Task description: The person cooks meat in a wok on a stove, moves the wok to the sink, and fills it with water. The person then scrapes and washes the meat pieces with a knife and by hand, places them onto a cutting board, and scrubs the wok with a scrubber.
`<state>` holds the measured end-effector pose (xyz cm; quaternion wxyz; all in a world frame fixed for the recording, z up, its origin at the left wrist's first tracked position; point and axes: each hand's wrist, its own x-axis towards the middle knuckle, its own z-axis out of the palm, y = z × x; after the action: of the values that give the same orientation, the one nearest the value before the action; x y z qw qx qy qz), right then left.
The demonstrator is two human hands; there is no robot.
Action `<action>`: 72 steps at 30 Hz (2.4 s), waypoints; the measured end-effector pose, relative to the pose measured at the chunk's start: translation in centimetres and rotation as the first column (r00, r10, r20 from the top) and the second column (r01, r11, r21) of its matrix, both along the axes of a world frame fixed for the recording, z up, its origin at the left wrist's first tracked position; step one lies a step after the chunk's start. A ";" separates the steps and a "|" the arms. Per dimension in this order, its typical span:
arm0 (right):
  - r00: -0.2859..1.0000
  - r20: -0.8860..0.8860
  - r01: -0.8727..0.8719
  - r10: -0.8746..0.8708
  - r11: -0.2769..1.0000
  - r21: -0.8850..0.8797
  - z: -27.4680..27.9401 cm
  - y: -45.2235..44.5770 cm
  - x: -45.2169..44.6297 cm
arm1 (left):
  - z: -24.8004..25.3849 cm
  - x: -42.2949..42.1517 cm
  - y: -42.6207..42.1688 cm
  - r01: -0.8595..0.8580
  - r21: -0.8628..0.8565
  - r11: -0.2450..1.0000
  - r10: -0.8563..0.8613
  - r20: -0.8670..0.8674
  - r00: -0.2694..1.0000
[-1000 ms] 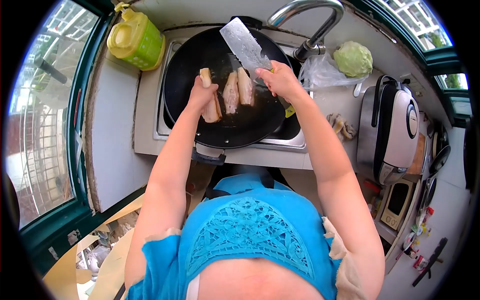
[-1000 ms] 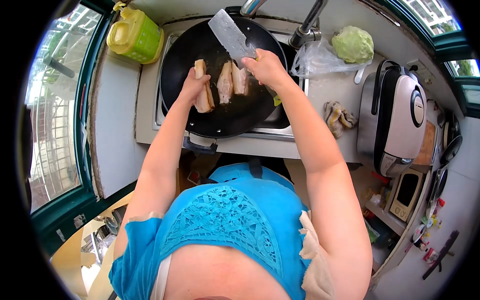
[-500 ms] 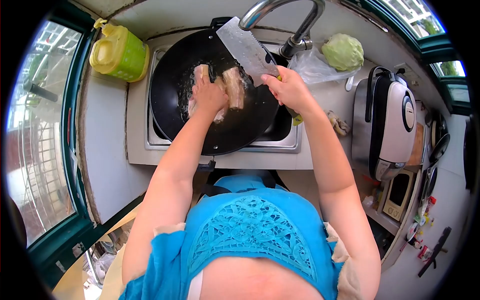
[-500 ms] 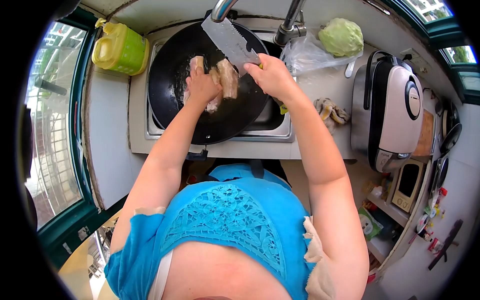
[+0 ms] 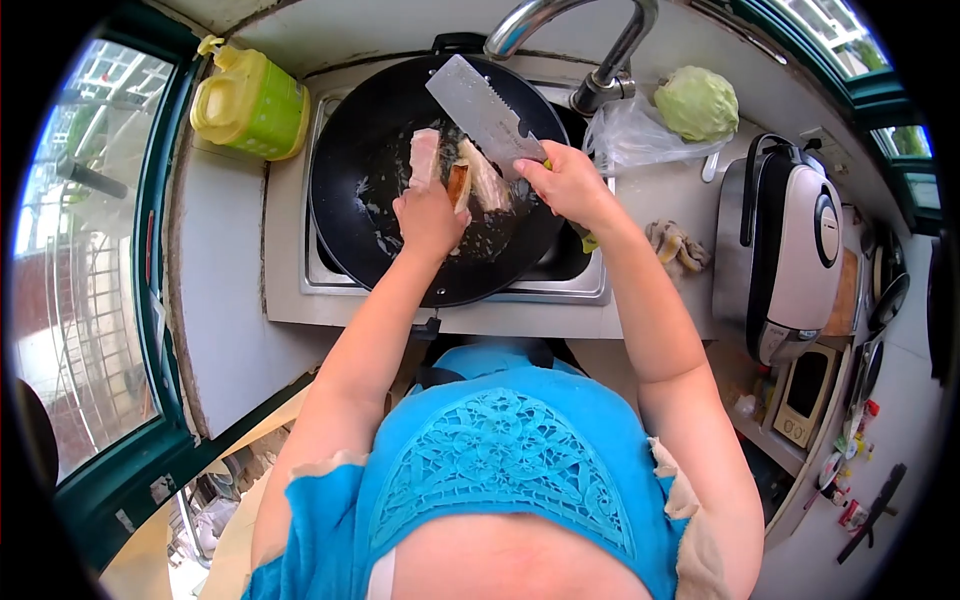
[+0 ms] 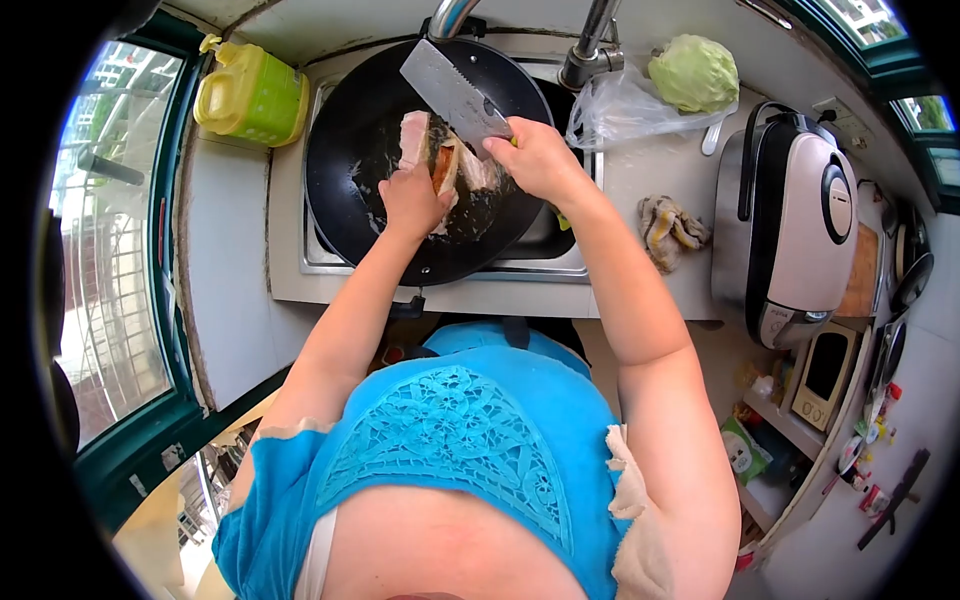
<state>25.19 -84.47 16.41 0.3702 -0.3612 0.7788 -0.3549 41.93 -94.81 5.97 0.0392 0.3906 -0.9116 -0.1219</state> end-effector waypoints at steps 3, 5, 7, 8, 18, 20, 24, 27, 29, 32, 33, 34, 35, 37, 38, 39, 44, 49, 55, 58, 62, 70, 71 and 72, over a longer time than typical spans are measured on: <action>0.999 -0.044 -0.027 0.027 1.000 -0.013 -0.7 -0.7 0.3 | -1.1 0.7 0.2 0.035 -0.088 0.995 -0.034 0.010 0.999; 0.997 -0.068 -0.046 0.046 0.999 0.001 -0.7 -0.9 0.6 | -2.2 0.5 0.0 0.064 -0.094 0.994 -0.076 -0.126 0.989; 0.967 -0.234 -0.091 0.097 0.995 0.035 -0.2 -1.0 1.0 | -2.4 0.3 0.0 0.085 -0.076 0.993 -0.103 -0.282 0.954; 0.942 -0.314 -0.110 0.121 0.993 0.053 0.0 -1.2 1.2 | -1.9 0.2 -0.2 0.021 0.124 0.992 0.021 -0.326 0.945; 0.726 -0.624 -0.264 0.290 0.955 0.137 -2.1 -2.2 2.2 | -1.6 1.7 -1.3 0.138 0.959 0.247 0.668 -0.272 0.693; 0.712 -0.643 -0.245 0.280 0.958 0.146 -1.4 -2.4 2.3 | -1.8 2.1 -1.6 0.057 0.908 0.416 0.644 -0.338 0.687; 0.701 -0.669 -0.210 0.247 0.968 0.138 -0.9 -2.6 1.9 | -2.9 2.7 -4.1 -0.339 0.378 0.862 0.480 -0.386 0.788; 0.724 -0.654 -0.196 0.220 0.974 0.110 -0.9 -2.4 1.4 | -4.5 2.4 -6.6 -0.426 0.302 0.853 0.504 -0.263 0.823; 0.765 -0.616 -0.175 0.190 0.981 0.085 -0.5 -2.2 1.3 | -2.5 1.3 -5.4 -0.413 0.005 0.910 0.386 -0.366 0.847; 0.828 -0.547 -0.134 0.122 0.991 0.018 -0.4 -1.4 0.9 | -1.2 -1.9 -3.6 -0.147 -0.001 0.989 0.133 -0.418 0.899; 0.833 -0.542 -0.116 0.108 0.993 0.019 -0.1 -1.0 0.8 | -1.6 -3.3 -3.0 -0.096 0.177 0.979 0.159 -0.381 0.911; 0.837 -0.539 -0.099 0.093 0.995 0.018 0.4 -0.8 0.8 | -1.6 -4.7 -2.2 -0.049 0.349 0.936 0.176 -0.342 0.923; 0.841 -0.536 -0.084 0.080 0.996 0.017 0.8 -0.5 0.8 | -2.2 -5.8 -1.4 -0.045 0.303 0.952 0.150 -0.331 0.932; 0.846 -0.529 -0.058 0.072 0.997 0.043 1.6 0.2 0.7 | -2.8 -7.2 -0.4 -0.041 0.209 0.977 0.105 -0.302 0.947; 0.849 -0.523 -0.046 0.069 0.997 0.058 1.8 0.5 0.5 | -2.9 -7.5 -0.4 -0.055 0.255 0.965 0.123 -0.256 0.959; 0.844 -0.534 -0.040 0.054 0.999 0.038 1.0 0.9 -0.1 | -3.0 -7.9 -0.4 -0.070 0.299 0.952 0.136 -0.208 0.969; 0.846 -0.531 -0.026 0.042 0.999 0.037 1.9 2.6 -0.4 | -4.3 -8.1 -1.4 -0.053 0.374 0.926 0.170 -0.289 0.942; 0.856 -0.515 -0.019 0.037 0.999 0.040 1.9 2.4 -0.6 | -4.8 -6.2 -5.0 0.221 0.940 0.260 0.640 -0.339 0.689; 0.885 -0.457 -0.079 0.083 0.996 0.028 1.3 0.7 0.0 | -1.6 -0.6 -6.4 0.656 0.664 -0.360 0.867 -0.022 0.498; 0.879 -0.459 -0.137 0.132 0.990 0.022 0.1 -0.4 0.5 | -2.6 0.6 -6.3 0.656 0.622 -0.426 0.862 0.059 0.504; 0.820 -0.546 -0.188 0.172 0.982 0.026 -0.2 -1.8 1.7 | -3.1 1.8 -5.1 0.725 0.597 -0.344 0.899 -0.014 0.438; 0.723 -0.661 -0.292 0.203 0.956 -0.026 0.0 -4.1 2.0 | -1.5 3.1 -4.8 0.796 0.473 -0.378 0.883 -0.073 0.463; 0.731 -0.647 -0.302 0.217 0.953 -0.022 0.0 -4.2 2.2 | -1.5 3.0 -4.7 0.806 0.465 -0.367 0.887 -0.087 0.454; 0.740 -0.632 -0.312 0.230 0.950 -0.019 -0.2 -4.4 2.5 | -1.5 3.0 -4.7 0.815 0.457 -0.356 0.890 -0.100 0.445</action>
<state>27.68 -88.86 16.23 0.1170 -0.5895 0.7724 -0.2055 44.92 -99.51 4.47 0.1731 0.1325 -0.0536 -0.9745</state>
